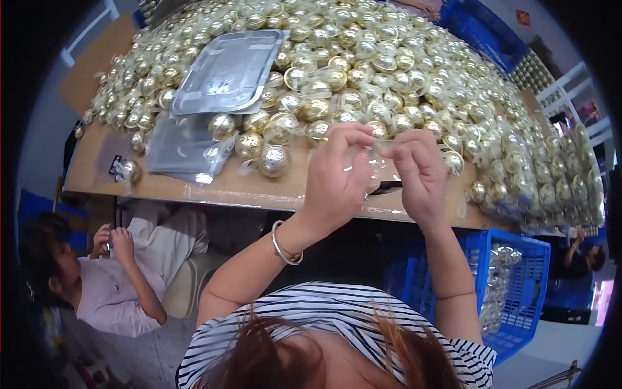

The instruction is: Placing gold-colored spherical ornaments into individual plastic bags at a production line workstation.

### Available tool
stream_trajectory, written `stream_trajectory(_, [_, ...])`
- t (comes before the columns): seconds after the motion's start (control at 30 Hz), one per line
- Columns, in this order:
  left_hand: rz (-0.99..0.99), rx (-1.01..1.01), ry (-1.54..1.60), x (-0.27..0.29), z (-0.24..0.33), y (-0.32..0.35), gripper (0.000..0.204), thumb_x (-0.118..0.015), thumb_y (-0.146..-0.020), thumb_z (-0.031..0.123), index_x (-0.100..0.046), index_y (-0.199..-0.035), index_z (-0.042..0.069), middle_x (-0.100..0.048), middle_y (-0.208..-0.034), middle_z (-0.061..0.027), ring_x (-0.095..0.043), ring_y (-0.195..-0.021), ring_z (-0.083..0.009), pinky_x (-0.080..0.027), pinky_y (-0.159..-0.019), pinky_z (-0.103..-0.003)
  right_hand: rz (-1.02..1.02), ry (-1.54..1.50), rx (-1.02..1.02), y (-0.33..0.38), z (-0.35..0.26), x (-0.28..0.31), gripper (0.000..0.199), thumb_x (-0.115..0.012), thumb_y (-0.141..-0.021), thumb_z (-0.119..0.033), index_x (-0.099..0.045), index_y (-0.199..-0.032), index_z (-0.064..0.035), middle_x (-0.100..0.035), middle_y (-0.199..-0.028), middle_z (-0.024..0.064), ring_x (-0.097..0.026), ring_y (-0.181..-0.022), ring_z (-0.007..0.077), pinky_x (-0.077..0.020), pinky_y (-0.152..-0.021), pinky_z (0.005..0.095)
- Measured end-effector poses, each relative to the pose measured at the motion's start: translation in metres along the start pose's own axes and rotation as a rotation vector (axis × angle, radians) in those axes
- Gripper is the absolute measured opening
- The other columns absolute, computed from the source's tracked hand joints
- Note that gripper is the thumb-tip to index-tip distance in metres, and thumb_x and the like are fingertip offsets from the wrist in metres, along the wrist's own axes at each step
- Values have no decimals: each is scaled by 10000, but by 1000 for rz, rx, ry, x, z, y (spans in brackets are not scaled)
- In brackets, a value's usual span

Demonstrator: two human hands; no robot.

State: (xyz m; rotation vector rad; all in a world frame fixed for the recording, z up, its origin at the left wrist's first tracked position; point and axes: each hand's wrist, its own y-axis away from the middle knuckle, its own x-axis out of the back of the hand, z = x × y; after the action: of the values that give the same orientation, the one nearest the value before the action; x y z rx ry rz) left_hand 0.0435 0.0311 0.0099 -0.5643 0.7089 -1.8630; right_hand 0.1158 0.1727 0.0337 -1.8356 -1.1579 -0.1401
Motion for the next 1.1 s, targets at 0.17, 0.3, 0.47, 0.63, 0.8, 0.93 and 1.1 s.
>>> stream_trajectory(0.17, [-22, 40, 87, 2, -1, -2, 188, -496, -854, 58, -520, -1022, -24, -562, -1038, -170, -574, -945, -282, -455, -838, -364, -9, 99, 15, 3, -14, 11, 187, -636, -849, -83, -681, -1021, -26, -651, -1033, 99, -565, -1037, 229, -423, -916, 328])
stream_trajectory(0.3, [-99, 20, 54, 4, 1, -4, 238, -518, -832, 71, -512, -1049, -29, -541, -1066, -172, -563, -961, -269, -455, -852, -359, -95, 390, 128, 6, -15, 21, 289, -668, -816, -72, -672, -1104, -46, -638, -1171, 104, -550, -1139, 249, -418, -967, 349])
stream_trajectory(0.47, [-168, 94, 134, 4, 5, -10, 291, -550, -772, 67, -511, -1045, -25, -531, -1039, -161, -564, -947, -263, -460, -864, -355, -82, 179, -7, 5, -12, 25, 324, -693, -796, -94, -673, -1118, -64, -653, -1148, 83, -564, -1093, 237, -416, -959, 350])
stream_trajectory(0.63, [-311, 173, 34, 6, 12, -21, 270, -540, -774, 35, -543, -1040, -5, -524, -1053, -119, -563, -984, -212, -443, -905, -325, -120, 68, -50, -1, -5, 31, 339, -722, -766, -107, -683, -1101, -74, -661, -1131, 78, -569, -1060, 220, -407, -957, 350])
stream_trajectory(0.8, [-323, 147, -3, 5, 11, -25, 240, -554, -779, 30, -561, -1017, 0, -535, -1040, -124, -580, -962, -210, -464, -887, -328, -134, -10, -152, -2, -6, 33, 316, -726, -768, -93, -691, -1081, -75, -671, -1101, 69, -574, -1056, 209, -417, -944, 344])
stream_trajectory(0.93, [-248, 101, -5, -3, 5, -25, 190, -561, -791, 78, -551, -963, -4, -548, -938, -136, -589, -861, -258, -486, -781, -357, -75, 24, -132, -1, -6, 27, 294, -725, -770, -72, -695, -1062, -70, -674, -1077, 78, -586, -1036, 199, -437, -917, 323])
stream_trajectory(1.1, [-278, 167, 32, 0, 6, -27, 187, -562, -812, 53, -574, -985, -18, -556, -1005, -121, -591, -932, -210, -481, -856, -322, 27, 52, -123, -3, -12, 20, 156, -700, -769, -5, -690, -922, -30, -671, -1024, 93, -608, -971, 180, -459, -869, 295])
